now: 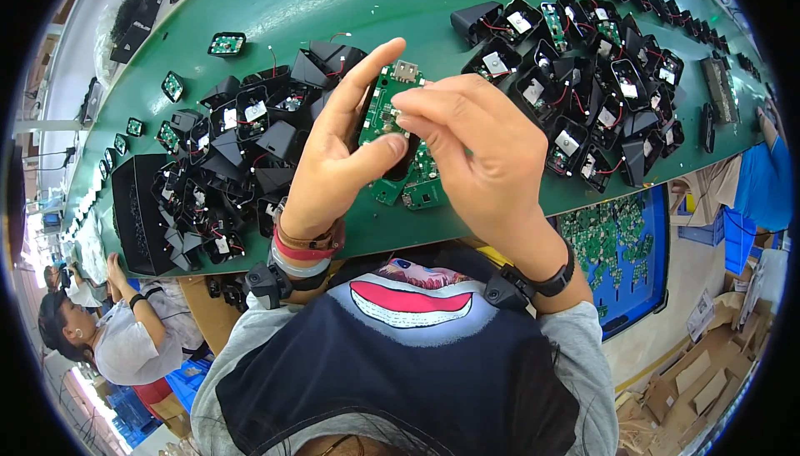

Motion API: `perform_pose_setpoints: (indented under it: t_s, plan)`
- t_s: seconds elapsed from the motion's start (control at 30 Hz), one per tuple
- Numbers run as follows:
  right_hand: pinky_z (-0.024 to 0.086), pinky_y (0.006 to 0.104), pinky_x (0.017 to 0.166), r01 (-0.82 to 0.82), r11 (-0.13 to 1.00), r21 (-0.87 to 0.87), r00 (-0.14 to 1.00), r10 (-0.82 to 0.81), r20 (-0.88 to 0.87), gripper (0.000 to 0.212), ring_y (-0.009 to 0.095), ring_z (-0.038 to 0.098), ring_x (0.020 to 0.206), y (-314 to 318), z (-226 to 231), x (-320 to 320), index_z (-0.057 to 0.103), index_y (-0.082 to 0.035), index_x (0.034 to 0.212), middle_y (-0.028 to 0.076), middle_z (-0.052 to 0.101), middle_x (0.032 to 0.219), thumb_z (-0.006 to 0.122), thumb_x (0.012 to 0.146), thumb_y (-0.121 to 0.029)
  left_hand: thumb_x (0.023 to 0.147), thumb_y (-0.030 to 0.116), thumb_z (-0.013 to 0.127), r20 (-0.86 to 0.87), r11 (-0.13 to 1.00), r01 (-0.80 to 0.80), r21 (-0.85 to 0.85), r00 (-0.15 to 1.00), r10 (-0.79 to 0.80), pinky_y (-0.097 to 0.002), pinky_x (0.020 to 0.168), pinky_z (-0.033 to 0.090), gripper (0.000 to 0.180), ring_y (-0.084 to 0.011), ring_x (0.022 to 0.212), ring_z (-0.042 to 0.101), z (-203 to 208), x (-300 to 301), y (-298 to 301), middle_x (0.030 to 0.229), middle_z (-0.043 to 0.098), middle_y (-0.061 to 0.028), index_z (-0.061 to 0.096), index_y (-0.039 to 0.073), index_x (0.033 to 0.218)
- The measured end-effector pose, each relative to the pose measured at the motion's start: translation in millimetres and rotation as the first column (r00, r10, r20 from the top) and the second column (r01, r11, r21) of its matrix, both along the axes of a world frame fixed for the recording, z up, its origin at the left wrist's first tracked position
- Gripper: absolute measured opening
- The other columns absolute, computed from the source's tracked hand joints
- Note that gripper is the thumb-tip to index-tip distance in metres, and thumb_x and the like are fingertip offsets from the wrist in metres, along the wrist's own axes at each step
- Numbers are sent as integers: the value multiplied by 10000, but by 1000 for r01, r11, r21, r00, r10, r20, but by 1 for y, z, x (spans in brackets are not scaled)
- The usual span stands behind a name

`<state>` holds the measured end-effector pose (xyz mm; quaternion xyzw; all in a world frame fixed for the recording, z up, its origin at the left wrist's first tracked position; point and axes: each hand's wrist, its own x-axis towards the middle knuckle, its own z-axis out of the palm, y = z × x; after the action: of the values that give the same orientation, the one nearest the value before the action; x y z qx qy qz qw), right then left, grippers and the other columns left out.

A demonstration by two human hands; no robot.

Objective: The person picks up a circuit board and a black plastic housing, connects a wire from the housing to the board by hand, and presses the board into the housing. They repeat this process for several units, placing each assembled component back onto the table.

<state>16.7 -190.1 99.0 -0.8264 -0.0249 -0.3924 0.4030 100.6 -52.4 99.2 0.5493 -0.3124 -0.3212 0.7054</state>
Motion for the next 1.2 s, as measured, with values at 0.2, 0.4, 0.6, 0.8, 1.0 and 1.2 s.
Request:
perform_pose_setpoints:
  t_s: [0.2, 0.4, 0.6, 0.8, 1.0, 1.2]
  plan:
    - [422, 241, 570, 96, 995, 20, 986, -93, -137, 154, 144, 547, 685, 6, 4, -2, 690, -36, 910, 51, 574, 834, 683, 766, 17, 753, 44, 629, 105, 998, 3, -70, 994, 4, -261, 948, 402, 748, -126, 1121, 477, -10, 2, 1, 1257, 481, -90, 306, 26, 1428]
    - [360, 197, 556, 135, 988, 71, 979, -122, -161, 129, 78, 503, 690, 3, 2, -4, 695, -30, 886, 23, 572, 858, 706, 762, 3, 753, 10, 655, 45, 993, -89, -73, 995, 92, -280, 940, 425, 697, -172, 1098, 509, -8, 2, 0, 1229, 487, -138, 352, 3, 1381]
    - [372, 234, 530, 194, 973, 122, 971, -173, -163, 125, 127, 509, 659, 6, 4, -4, 698, -51, 857, 31, 554, 786, 731, 738, -30, 744, -29, 653, -27, 962, -219, -162, 976, 218, -285, 939, 428, 556, -174, 1103, 519, -8, -3, -1, 1182, 523, -138, 455, -33, 1264]
    - [394, 248, 555, 185, 976, 115, 974, -166, -157, 125, 143, 523, 666, 6, 2, -1, 690, -48, 843, 38, 560, 783, 737, 728, -37, 736, -51, 648, 8, 948, -271, -170, 961, 276, -301, 947, 431, 507, -181, 1087, 539, -9, -5, -2, 1174, 540, -130, 489, -35, 1216]
    - [417, 269, 565, 207, 978, 28, 968, -200, -151, 119, 171, 550, 669, 6, 3, 1, 674, -38, 825, 58, 568, 778, 728, 721, -21, 711, -62, 664, 287, 934, -246, -259, 904, 317, -302, 953, 446, 520, -202, 1127, 548, -19, 1, -5, 1281, 518, -166, 518, -12, 1208]
    - [414, 271, 549, 201, 979, -10, 965, -200, -169, 107, 168, 550, 654, 6, 3, 2, 666, -33, 814, 54, 572, 767, 721, 724, -16, 698, -85, 650, 477, 938, -251, -238, 812, 338, -313, 963, 443, 522, -220, 1142, 547, -19, 1, -4, 1279, 524, -207, 508, -17, 1196]
